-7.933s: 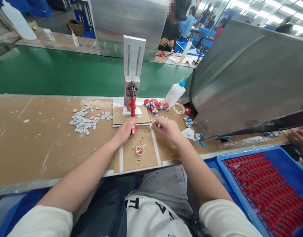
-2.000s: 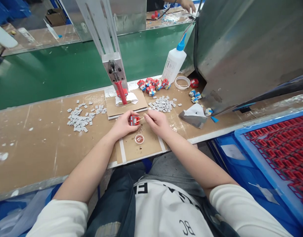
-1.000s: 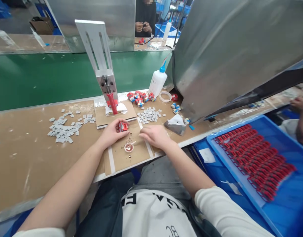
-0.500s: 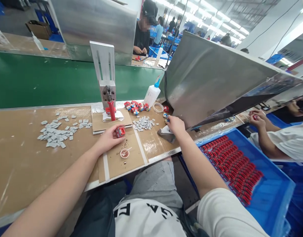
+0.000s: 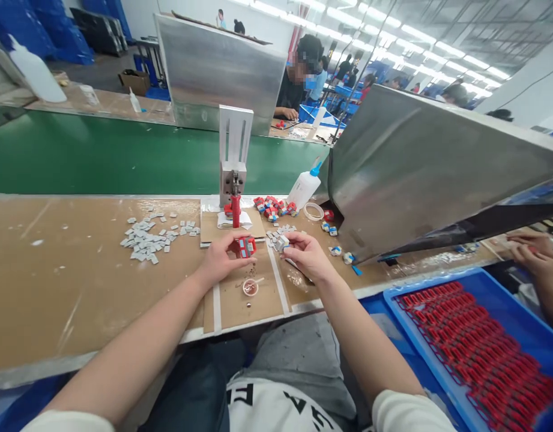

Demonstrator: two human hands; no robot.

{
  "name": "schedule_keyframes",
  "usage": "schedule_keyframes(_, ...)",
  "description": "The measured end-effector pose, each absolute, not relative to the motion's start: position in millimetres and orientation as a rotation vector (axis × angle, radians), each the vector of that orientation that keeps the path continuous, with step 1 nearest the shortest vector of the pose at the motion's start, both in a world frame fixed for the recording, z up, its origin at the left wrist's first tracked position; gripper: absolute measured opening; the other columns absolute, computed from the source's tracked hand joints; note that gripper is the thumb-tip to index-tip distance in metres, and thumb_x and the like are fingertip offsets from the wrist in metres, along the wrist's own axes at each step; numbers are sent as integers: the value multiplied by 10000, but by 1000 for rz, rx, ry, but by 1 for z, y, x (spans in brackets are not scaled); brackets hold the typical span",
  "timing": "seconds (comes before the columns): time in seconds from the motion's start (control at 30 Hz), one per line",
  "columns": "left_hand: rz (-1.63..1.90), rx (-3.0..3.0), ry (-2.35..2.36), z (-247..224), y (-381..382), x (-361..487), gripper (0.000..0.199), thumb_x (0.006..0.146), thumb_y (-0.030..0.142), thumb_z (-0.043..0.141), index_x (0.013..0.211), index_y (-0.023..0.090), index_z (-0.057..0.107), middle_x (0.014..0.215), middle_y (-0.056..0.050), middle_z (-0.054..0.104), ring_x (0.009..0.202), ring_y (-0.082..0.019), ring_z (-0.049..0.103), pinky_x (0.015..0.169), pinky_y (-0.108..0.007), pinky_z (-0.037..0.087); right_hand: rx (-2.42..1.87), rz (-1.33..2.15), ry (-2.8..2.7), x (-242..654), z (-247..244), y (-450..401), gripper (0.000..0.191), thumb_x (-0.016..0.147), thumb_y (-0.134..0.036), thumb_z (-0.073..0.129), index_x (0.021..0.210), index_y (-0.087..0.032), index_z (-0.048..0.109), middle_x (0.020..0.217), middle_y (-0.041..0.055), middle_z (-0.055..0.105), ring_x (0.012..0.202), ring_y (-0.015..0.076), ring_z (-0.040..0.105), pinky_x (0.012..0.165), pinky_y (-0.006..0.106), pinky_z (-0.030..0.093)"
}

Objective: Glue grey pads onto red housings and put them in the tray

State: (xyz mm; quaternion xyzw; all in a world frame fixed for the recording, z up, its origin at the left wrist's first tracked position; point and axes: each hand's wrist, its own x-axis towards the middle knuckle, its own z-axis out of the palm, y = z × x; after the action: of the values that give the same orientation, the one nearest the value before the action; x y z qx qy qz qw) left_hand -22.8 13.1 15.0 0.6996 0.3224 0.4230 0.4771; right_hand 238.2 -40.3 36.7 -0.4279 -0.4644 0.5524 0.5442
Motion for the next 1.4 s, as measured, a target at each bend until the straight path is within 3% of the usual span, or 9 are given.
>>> schedule_keyframes(0.13,932,1549,675,14,16,-22,675,687,489,972,1229,173,721,1133,-119,780,951,-245,738,877,-370,607,-1029,990,-1404,218,46,-40,330,781,-402,945,1049,-267,807,963,38,790,843,199,743,794,365,645)
schedule_keyframes(0.27,723,1354,527,15,17,-20,673,701,613,925,1130,143,707,931,-77,757,713,-183,688,611,-280,561,-903,479,-1891,215,61,-39,175,939,-312,813,1111,-280,809,1109,75,798,1025,229,758,930,401,635)
schedule_keyframes(0.4,626,1352,480,16,17,-20,678,723,709,869,1025,130,685,713,-2,658,493,-107,546,472,-239,461,-713,245,-2176,219,72,-37,246,1002,-201,717,1233,-271,763,1150,92,801,1085,226,766,952,397,638)
schedule_keyframes(0.6,587,1362,460,16,18,-18,700,741,760,827,1028,145,652,686,24,620,460,-105,551,447,-228,438,-632,47,-2302,223,73,-35,271,1035,-213,675,1294,-271,729,1151,88,813,1098,217,779,935,379,650)
schedule_keyframes(0.93,633,1382,489,11,15,-14,578,823,655,814,1055,147,667,775,8,657,544,-109,588,543,-249,496,-690,-33,-2360,227,58,-25,297,1048,-218,651,1326,-282,735,1138,75,819,1071,210,773,914,376,643)
schedule_keyframes(1.03,718,1346,465,11,17,-14,579,793,621,862,1073,157,658,816,-3,677,596,-120,620,581,-256,519,-682,-68,-2404,228,66,-22,357,1057,-238,639,1399,-324,693,1269,68,793,1190,222,746,1007,409,623)
schedule_keyframes(1.2,1013,1228,465,21,24,-26,605,671,400,1010,1071,194,606,939,-26,722,777,-137,685,680,-232,544,-878,163,-2216,221,72,-7,655,1035,-525,627,1628,-312,448,1609,126,560,1501,316,530,1228,550,478)
schedule_keyframes(1.3,1192,1134,441,30,32,-38,610,711,405,992,1106,211,569,862,-1,714,666,-121,658,582,-216,508,-1102,394,-1910,206,55,26,495,1066,-461,529,1518,-260,558,1480,144,649,1317,278,650,1100,480,567)
schedule_keyframes(1.4,1366,942,464,35,42,-48,677,661,442,1021,1143,230,596,925,-8,731,721,-135,690,583,-213,529,-1212,562,-1845,189,35,68,489,923,-337,646,1398,-222,626,1381,139,699,1154,256,681,967,431,591)
